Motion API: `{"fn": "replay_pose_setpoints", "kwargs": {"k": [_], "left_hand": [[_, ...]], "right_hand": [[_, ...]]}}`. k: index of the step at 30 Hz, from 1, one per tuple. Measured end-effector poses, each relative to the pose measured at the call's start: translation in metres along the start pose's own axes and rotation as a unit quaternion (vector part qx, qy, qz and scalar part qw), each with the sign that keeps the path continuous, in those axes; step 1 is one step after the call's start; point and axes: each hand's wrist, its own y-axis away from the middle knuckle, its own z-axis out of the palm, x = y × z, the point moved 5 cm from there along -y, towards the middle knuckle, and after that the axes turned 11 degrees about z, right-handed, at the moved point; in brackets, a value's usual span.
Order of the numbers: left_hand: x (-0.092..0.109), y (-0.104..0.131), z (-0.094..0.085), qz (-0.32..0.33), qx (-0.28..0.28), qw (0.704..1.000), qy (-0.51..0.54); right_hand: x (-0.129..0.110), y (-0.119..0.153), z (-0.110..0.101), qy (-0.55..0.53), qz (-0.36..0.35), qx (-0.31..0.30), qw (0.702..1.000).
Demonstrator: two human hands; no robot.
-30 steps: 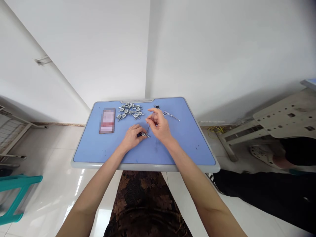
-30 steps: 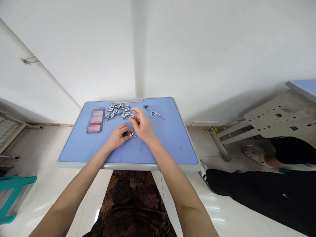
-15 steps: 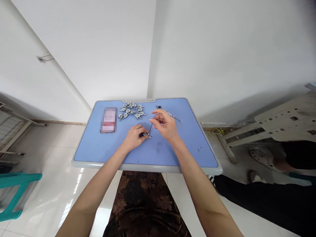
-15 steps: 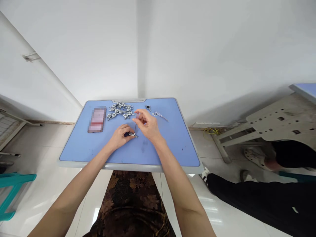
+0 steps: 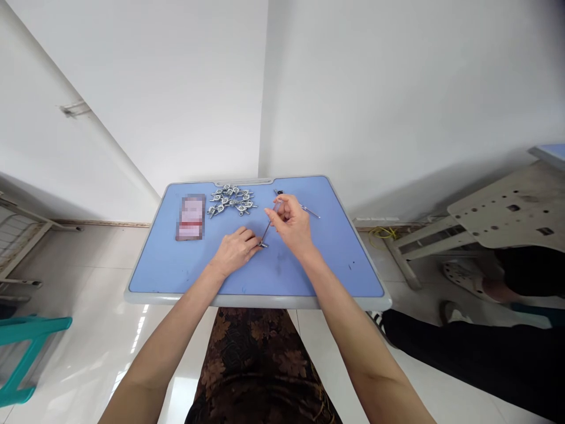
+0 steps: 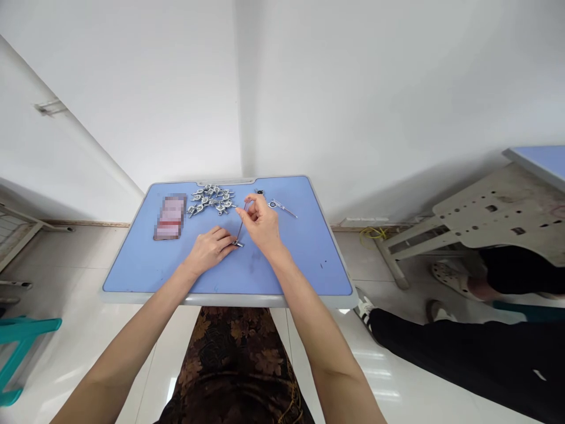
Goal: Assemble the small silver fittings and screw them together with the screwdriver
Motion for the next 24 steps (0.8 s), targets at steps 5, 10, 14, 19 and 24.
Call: {"fn": "replay_pose_setpoints", "kwargs": {"k": [5, 10, 14, 19, 24], "left_hand": [[0.003, -0.001, -0.002, 0.003, -0.022, 1.0, -0.016], [0.0, -0.001, -0.001, -0.019, -0.021, 0.999, 0.039], [-0.003, -0.002, -0.001, -0.052, -0.009, 0.996, 0.075], [-0.007, -0.003, -0.003, -0.089, 0.007, 0.989, 0.122], [-0.009, -0.004, -0.003, -0.113, 0.027, 0.978, 0.175]], "right_hand": [[-0.001, 0.001, -0.002, 0.006, -0.009, 0.031, 0.999], [0.0, 0.001, -0.006, 0.013, -0.018, 0.065, 0.998], [-0.001, 0.001, -0.007, 0.007, -0.026, 0.059, 0.998], [-0.006, 0.005, -0.007, -0.026, -0.046, 0.05, 0.997], [-0.01, 0.012, 0.004, -0.057, -0.064, -0.031, 0.996]]}}
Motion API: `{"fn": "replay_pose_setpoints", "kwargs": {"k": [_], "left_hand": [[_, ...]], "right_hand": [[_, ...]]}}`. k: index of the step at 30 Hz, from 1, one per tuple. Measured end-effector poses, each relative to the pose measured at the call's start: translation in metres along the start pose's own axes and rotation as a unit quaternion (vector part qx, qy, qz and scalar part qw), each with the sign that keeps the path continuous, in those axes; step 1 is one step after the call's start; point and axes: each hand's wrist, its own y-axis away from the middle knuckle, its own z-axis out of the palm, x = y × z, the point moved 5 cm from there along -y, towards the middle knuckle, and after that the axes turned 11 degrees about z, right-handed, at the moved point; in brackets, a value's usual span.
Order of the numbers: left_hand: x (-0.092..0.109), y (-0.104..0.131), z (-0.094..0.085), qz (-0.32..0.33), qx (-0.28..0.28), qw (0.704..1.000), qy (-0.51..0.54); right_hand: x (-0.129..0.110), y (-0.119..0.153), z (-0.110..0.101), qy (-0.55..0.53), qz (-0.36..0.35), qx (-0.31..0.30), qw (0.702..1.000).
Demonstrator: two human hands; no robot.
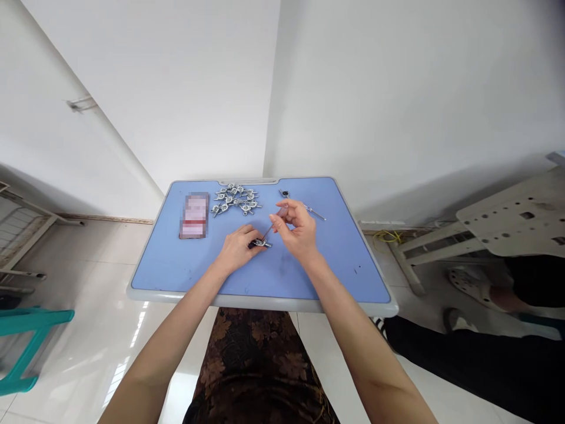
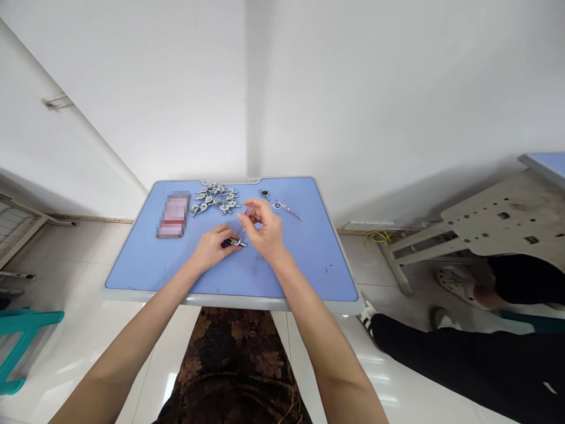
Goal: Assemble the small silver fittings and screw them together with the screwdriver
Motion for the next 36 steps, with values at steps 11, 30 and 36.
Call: {"fn": "replay_pose_setpoints", "kwargs": {"k": [11, 30, 36], "left_hand": [[-0.005, 0.0, 0.004, -0.012, 0.004, 0.999, 0.038], [-0.003, -0.002, 0.002, -0.007, 0.009, 0.999, 0.04], [-0.003, -0.002, 0.001, -0.007, 0.01, 0.999, 0.034]], "right_hand": [[0.001, 0.007, 0.015, 0.03, -0.018, -0.067, 0.997], [0.002, 0.006, 0.015, 0.043, -0.026, -0.084, 0.995], [0.0, 0.006, 0.013, 0.045, -0.038, -0.08, 0.995]]}}
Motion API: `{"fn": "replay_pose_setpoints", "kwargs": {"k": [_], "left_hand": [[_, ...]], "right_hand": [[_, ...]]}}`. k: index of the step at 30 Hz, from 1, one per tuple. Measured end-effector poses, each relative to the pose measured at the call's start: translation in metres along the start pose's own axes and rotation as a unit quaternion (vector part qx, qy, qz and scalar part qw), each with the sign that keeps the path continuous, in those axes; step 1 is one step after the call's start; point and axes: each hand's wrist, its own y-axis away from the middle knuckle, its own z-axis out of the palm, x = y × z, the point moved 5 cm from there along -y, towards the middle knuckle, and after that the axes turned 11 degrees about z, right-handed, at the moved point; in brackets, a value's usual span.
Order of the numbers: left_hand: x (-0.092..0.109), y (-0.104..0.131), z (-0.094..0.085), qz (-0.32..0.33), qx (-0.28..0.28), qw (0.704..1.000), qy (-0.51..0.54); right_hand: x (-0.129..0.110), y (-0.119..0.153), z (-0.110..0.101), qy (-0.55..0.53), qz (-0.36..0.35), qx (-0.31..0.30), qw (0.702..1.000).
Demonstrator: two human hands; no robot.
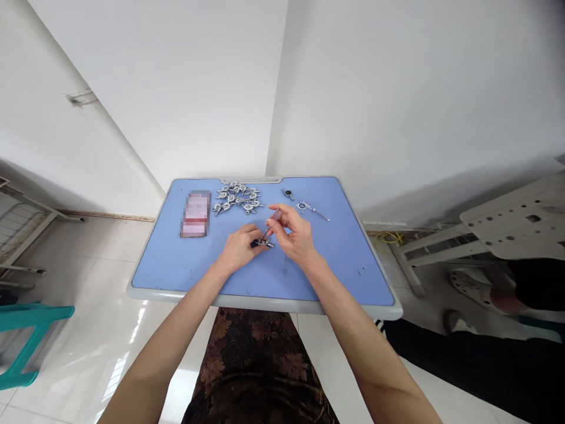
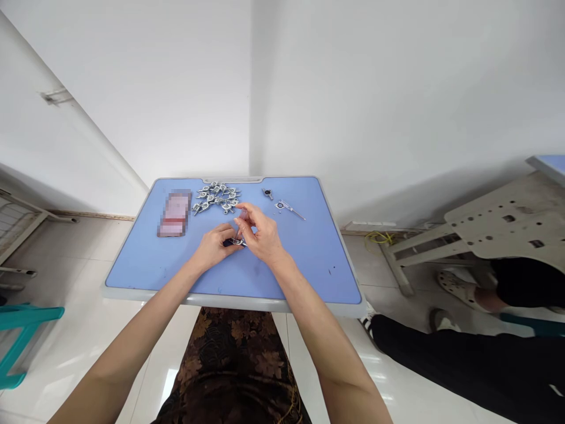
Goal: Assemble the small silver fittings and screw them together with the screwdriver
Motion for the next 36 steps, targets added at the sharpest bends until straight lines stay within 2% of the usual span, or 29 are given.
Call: {"fn": "replay_pose_setpoints", "kwargs": {"k": [16, 23, 30, 32, 36], "left_hand": [[0.0, 0.0, 0.0, 0.003, -0.001, 1.0, -0.007], [-0.003, 0.002, 0.004, 0.007, 0.018, 1.0, 0.01], [-0.005, 0.002, 0.003, 0.011, 0.023, 0.999, 0.028], [-0.005, 0.002, 0.003, 0.006, 0.02, 0.999, 0.028], [-0.004, 0.001, 0.003, -0.001, 0.019, 0.999, 0.027]], "right_hand": [[0.001, -0.001, 0.0, 0.016, -0.003, -0.003, 1.0], [-0.01, -0.002, 0.01, 0.069, -0.074, -0.063, 0.993], [-0.009, -0.006, 0.008, 0.032, -0.018, -0.115, 0.993], [-0.007, -0.006, 0.008, 0.022, -0.009, -0.108, 0.994], [-0.005, -0.008, 0.004, 0.028, -0.023, -0.043, 0.998]]}}
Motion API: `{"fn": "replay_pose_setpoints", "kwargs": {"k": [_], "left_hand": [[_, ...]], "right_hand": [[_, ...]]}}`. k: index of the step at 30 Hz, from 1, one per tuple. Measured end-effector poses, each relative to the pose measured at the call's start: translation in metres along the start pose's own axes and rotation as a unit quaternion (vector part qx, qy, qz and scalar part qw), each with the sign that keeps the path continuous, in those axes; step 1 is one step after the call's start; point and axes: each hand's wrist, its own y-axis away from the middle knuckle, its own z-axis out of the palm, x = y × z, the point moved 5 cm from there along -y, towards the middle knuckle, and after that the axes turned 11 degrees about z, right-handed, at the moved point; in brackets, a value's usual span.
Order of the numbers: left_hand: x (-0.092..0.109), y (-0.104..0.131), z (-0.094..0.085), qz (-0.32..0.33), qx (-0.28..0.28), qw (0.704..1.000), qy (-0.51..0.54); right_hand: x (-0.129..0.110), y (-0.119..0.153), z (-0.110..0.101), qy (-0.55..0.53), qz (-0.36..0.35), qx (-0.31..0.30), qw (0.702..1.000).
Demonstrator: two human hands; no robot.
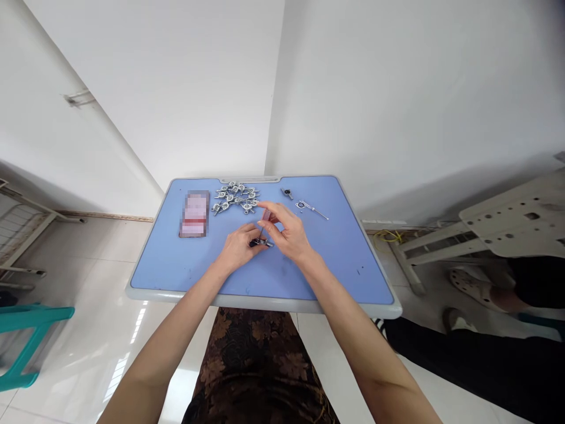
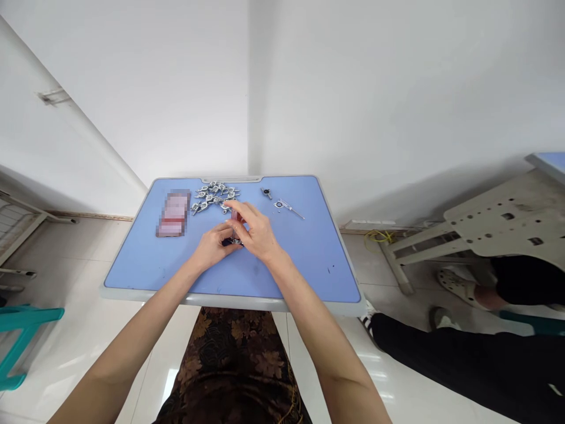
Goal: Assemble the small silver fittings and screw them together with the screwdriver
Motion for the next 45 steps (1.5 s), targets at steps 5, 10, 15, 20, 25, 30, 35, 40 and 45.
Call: {"fn": "replay_pose_setpoints", "kwargs": {"k": [5, 10, 15, 20, 25, 30, 35, 40, 45], "left_hand": [[0.002, -0.001, 0.0, 0.001, -0.005, 1.0, -0.005], [0.001, -0.001, -0.001, 0.005, -0.002, 1.0, -0.003], [0.0, -0.001, 0.0, 0.005, -0.005, 1.0, 0.001], [0.001, -0.001, 0.0, -0.005, -0.009, 1.0, 0.008], [0.002, -0.001, -0.002, -0.006, -0.009, 1.0, 0.005], [0.004, -0.002, -0.003, -0.005, -0.007, 1.0, 0.001], [0.003, -0.001, -0.003, -0.011, -0.01, 1.0, -0.004], [0.004, -0.001, -0.003, -0.009, -0.007, 1.0, -0.001], [0.005, -0.002, -0.004, -0.008, -0.005, 1.0, -0.001]], "right_hand": [[0.001, -0.002, -0.002, -0.014, -0.002, -0.013, 1.0], [0.001, -0.001, -0.002, -0.045, 0.003, -0.05, 0.998], [-0.003, 0.0, -0.001, -0.078, -0.006, -0.068, 0.995], [-0.002, 0.001, -0.002, -0.056, 0.001, -0.026, 0.998], [0.0, 0.001, -0.011, -0.113, 0.01, 0.045, 0.993], [0.003, 0.001, -0.025, -0.079, 0.022, 0.099, 0.992], [0.003, 0.001, -0.023, -0.026, 0.03, 0.078, 0.996], [0.002, 0.002, -0.022, -0.016, 0.021, 0.073, 0.997], [0.001, 0.001, -0.022, 0.0, 0.024, 0.07, 0.997]]}}
